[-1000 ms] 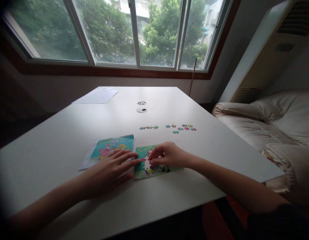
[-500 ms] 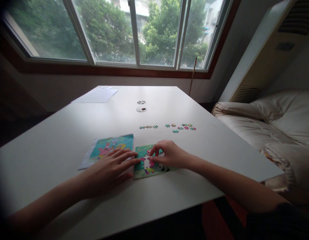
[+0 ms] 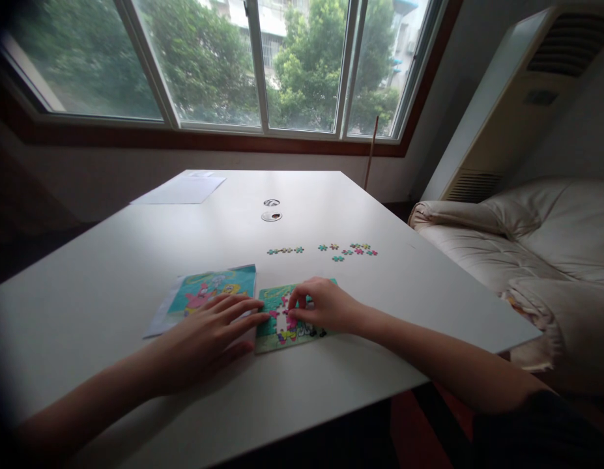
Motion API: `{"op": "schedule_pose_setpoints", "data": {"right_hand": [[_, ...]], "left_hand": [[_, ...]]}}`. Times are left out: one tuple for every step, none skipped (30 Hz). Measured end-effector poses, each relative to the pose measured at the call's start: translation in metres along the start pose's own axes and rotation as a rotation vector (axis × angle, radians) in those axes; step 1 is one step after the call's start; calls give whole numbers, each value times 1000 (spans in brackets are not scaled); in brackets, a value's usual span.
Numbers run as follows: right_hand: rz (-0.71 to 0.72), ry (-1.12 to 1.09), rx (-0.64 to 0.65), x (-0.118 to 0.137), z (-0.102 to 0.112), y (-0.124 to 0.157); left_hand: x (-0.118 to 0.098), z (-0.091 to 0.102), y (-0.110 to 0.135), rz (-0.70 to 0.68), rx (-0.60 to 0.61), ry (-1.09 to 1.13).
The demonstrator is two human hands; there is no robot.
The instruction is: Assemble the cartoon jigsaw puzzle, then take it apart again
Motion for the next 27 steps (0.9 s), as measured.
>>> {"op": "schedule_pose_setpoints", "data": {"right_hand": [[3, 7, 0, 0, 0, 0], [5, 14, -2, 1, 0, 0], [11, 22, -1, 2, 0, 0], [22, 26, 6, 4, 1, 0], [37, 26, 16, 5, 1, 0], [53, 22, 30, 7, 3, -1], [68, 21, 44, 8, 6, -2], [76, 25, 58, 6, 11, -2], [74, 36, 69, 3, 18, -3], [58, 61, 69, -4, 27, -4], [30, 94, 71, -14, 38, -4], [-11, 133, 60, -27, 52, -4], [-66, 185, 24, -42, 69, -3], [-125, 236, -6, -58, 86, -1], [-180, 285, -38, -74, 104, 2], [-241, 333, -72, -90, 121, 6], [-309, 379, -90, -105, 136, 12], [-380, 419, -88, -121, 147, 18], [-446, 447, -94, -135, 157, 25], [-473, 453, -95, -144, 164, 30], [-500, 449, -89, -153, 168, 35], [-520, 428, -79, -160, 170, 39], [-527, 398, -64, -166, 169, 41], [-531, 369, -48, -170, 167, 43], [-531, 343, -34, -174, 165, 43], [-529, 324, -22, -177, 163, 43], [-530, 311, -11, -179, 161, 43]], "left_hand": [[0, 0, 0, 0, 1, -3], [0, 0, 0, 0, 4, -7], [0, 0, 0, 0, 4, -10], [0, -1, -1, 0, 5, -12], [0, -1, -1, -1, 5, -14], [0, -1, -1, -4, 5, -15], [0, -1, -1, -7, 6, -15], [0, -1, -1, -10, 5, -14], [0, -1, 0, -11, 6, -13], [0, -1, 0, -12, 4, -12], [0, 0, 0, -10, 1, -13], [1, 0, 0, -8, -1, -13], [1, 0, 0, -7, -2, -13], [0, 1, 1, -8, -3, -13], [0, 1, 1, -7, -1, -13], [0, 1, 1, -8, 1, -12], [1, 1, 1, -7, 6, -11], [1, 0, 1, -6, 9, -10], [1, 0, 1, -5, 12, -10], [1, 0, 1, -5, 14, -9], [1, 0, 1, -5, 14, -9], [1, 0, 1, -5, 13, -10], [1, 0, 1, -5, 12, -10], [1, 0, 1, -6, 9, -10], [1, 0, 1, -7, 8, -10], [0, 1, 1, -8, 8, -9], [0, 1, 1, -8, 9, -8]]}}
Point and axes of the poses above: each hand's wrist, its own y-axis away from the middle knuckle, its own z-axis out of the back of the hand, x = y × z, the point moved 10 cm from there along -y, towards the middle knuckle, and after that the axes turned 8 degrees about -y, right-handed, at the moved point
